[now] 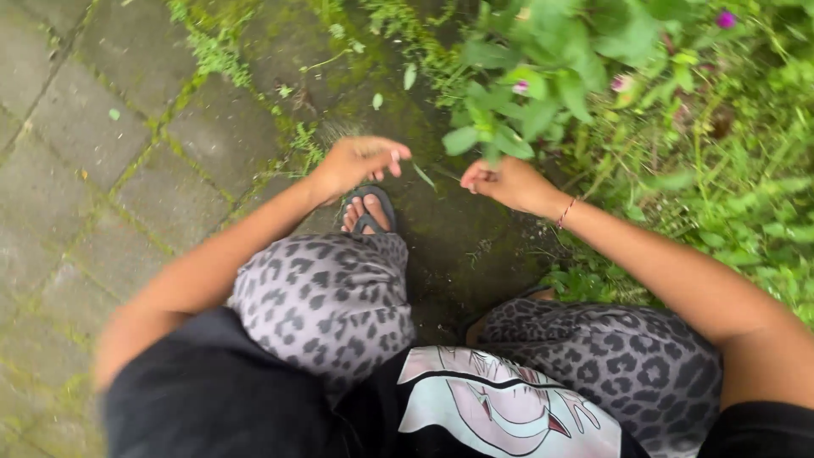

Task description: The person is squatting in a garden and picking small weeds or plant parts from a patch of greenery next to a stone path.

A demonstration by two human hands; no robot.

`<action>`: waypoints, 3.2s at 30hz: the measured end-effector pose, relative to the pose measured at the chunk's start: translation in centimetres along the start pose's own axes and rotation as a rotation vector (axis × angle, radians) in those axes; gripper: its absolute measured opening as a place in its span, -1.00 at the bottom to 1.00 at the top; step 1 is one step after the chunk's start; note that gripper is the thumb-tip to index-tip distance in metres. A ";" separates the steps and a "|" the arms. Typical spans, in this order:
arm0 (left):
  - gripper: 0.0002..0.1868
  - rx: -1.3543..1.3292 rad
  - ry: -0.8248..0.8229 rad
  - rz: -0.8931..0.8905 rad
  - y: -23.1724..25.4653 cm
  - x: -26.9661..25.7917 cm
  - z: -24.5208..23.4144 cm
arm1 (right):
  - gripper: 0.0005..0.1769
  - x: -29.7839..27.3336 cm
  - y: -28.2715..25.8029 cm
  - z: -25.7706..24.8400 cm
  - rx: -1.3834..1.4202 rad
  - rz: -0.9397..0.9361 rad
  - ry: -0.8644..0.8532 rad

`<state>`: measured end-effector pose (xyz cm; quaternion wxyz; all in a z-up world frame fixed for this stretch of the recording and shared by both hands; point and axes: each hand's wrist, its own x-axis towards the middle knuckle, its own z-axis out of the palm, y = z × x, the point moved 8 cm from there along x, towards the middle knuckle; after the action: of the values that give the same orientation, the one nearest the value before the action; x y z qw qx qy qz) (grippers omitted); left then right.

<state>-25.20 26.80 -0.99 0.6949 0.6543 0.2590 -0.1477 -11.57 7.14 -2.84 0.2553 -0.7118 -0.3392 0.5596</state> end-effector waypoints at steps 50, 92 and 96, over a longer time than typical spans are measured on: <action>-0.81 0.909 -0.960 0.203 11.1 3.6 27.2 | -0.75 -17.6 1.0 -20.5 -0.097 0.111 0.250; -0.78 -0.129 -0.094 0.030 12.2 16.1 34.9 | -0.73 -13.5 18.6 -28.4 -0.116 -0.173 1.519; -0.75 -0.150 -0.101 -0.018 12.8 16.0 34.9 | -0.85 -14.0 18.2 -28.9 -0.025 -0.265 1.524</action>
<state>0.73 -4.18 1.22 0.7527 0.5899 0.2399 -0.1672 18.04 -14.83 -0.58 0.4749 -0.8567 -0.1585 -0.1241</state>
